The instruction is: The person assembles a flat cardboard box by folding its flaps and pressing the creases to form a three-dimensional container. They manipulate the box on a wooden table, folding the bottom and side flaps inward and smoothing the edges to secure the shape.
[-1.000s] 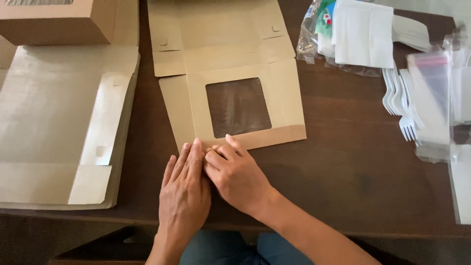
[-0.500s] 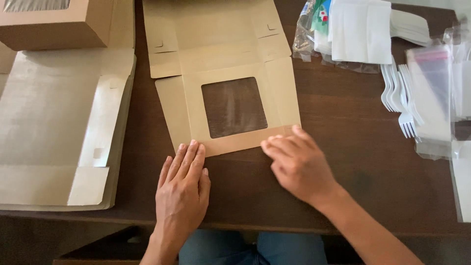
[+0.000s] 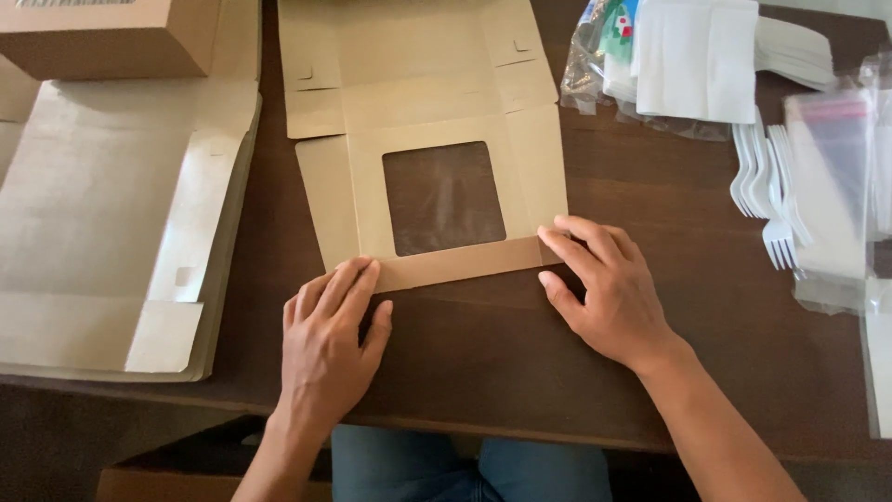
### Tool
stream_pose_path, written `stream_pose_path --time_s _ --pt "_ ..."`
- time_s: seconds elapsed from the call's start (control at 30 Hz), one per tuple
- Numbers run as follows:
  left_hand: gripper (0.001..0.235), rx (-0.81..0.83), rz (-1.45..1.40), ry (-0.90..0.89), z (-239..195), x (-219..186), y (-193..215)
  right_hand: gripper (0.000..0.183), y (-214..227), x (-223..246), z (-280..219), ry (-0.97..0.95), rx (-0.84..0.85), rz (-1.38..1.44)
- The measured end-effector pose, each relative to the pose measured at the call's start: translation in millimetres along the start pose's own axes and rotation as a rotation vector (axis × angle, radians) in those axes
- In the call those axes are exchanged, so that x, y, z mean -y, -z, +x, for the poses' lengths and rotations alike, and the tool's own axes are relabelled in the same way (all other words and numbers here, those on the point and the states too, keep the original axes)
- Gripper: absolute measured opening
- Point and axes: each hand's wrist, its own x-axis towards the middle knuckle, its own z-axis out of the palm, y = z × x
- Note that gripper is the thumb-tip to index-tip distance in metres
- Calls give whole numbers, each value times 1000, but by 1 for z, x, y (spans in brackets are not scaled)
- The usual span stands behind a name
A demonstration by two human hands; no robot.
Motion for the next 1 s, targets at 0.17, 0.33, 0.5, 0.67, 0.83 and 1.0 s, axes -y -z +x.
stream_pose_path --time_s 0.17,0.33,0.5,0.67,0.83,1.0 --pt "42 37 -18 27 1 -5 5 45 -1 -1 2 -18 35 35" --pt "48 38 -45 23 1 -2 5 47 -1 -1 1 -19 67 81" --pt "50 126 -87 33 1 -1 7 52 -1 -2 -2 23 78 161" --pt "57 146 -104 43 0 -2 7 41 1 0 -2 -37 143 246" --pt "57 152 -102 51 -4 1 4 10 9 1 2 -119 140 448" --pt "69 146 -46 -17 -10 2 5 11 23 2 7 -172 124 753"
